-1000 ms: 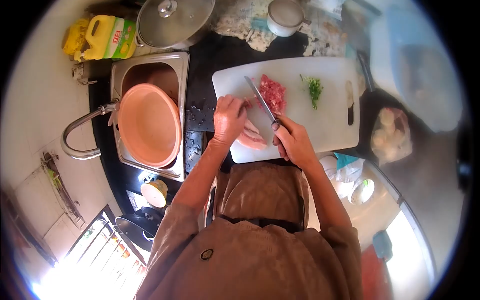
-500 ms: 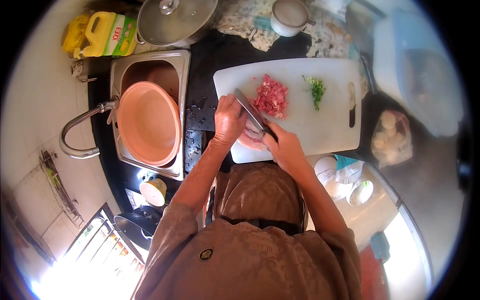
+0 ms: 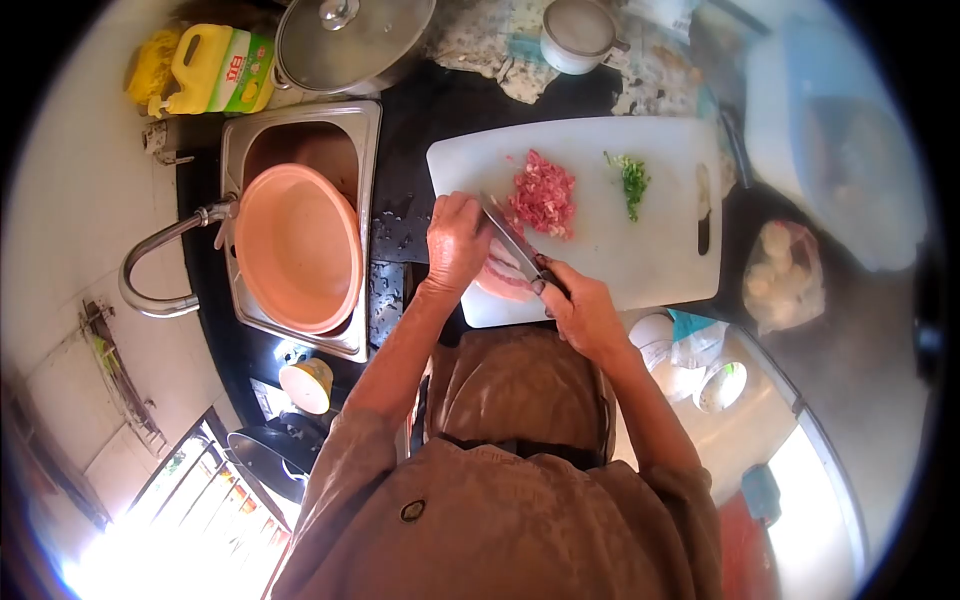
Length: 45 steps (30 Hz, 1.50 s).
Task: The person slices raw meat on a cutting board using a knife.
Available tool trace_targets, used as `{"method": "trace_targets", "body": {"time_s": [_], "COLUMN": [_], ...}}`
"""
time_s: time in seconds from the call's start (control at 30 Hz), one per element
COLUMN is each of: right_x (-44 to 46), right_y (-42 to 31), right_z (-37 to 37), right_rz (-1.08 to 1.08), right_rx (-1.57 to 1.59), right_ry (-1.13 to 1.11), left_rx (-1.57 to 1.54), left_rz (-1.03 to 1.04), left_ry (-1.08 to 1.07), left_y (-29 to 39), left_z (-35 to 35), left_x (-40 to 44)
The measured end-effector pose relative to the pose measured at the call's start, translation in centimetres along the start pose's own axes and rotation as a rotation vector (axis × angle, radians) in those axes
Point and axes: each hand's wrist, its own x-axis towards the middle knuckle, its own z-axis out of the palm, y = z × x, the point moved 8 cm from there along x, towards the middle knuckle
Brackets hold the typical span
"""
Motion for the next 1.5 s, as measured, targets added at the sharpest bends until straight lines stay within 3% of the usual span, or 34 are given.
{"method": "trace_targets", "body": {"time_s": [0.1,0.17,0.23,0.4,0.47,0.53,0.87,0.97,1.1,1.2,1.27,1.5], "right_x": [-0.2,1.3,3.8,2.6,0.6,0.3,0.3,3.0,4.8,2.9,1.8,2.0], "right_y": [0.3,0.2,-0.1,-0.1,0.7,0.2,0.9,0.3,0.4,2.7,3.3,0.8], "right_z": [0.8,1.0,1.4,-0.1,0.0,0.0,1.2,1.7,2.1,1.7,0.6,2.4], "right_rz": [0.063,-0.054,-0.028,0.135,0.221,0.128,0.269,0.125,0.086,0.137,0.168,0.041], "right_rx": [-0.003,-0.016,-0.019,0.397,0.402,0.362,0.361,0.274,0.314,0.458,0.592,0.523], "right_ry": [0.010,0.091,0.066,0.024,0.012,-0.015,-0.102,-0.063,-0.066,-0.070,0.051,-0.122], "left_rx": [0.001,-0.005,0.009,0.018,-0.022,-0.015,-0.004,0.003,0.006,-0.046,-0.088,-0.222], "left_rz": [0.006,0.017,0.004,0.011,-0.029,-0.023,-0.056,-0.048,-0.063,-0.072,-0.106,-0.341], "left_ry": [-0.007,0.010,-0.005,0.024,-0.013,-0.002,0.002,0.000,-0.014,-0.036,-0.035,-0.029], "left_y": [0.0,0.2,0.4,-0.7,-0.7,-0.6,-0.5,-0.5,-0.6,-0.5,-1.1,-2.6], "left_z": [-0.1,-0.2,-0.2,0.1,-0.1,-0.1,-0.2,-0.1,0.0,-0.6,-0.8,-1.3], "left_x": [-0.2,0.6,0.5,0.3,-0.3,0.2,-0.3,0.0,-0.3,-0.5,-0.8,-1.4]}}
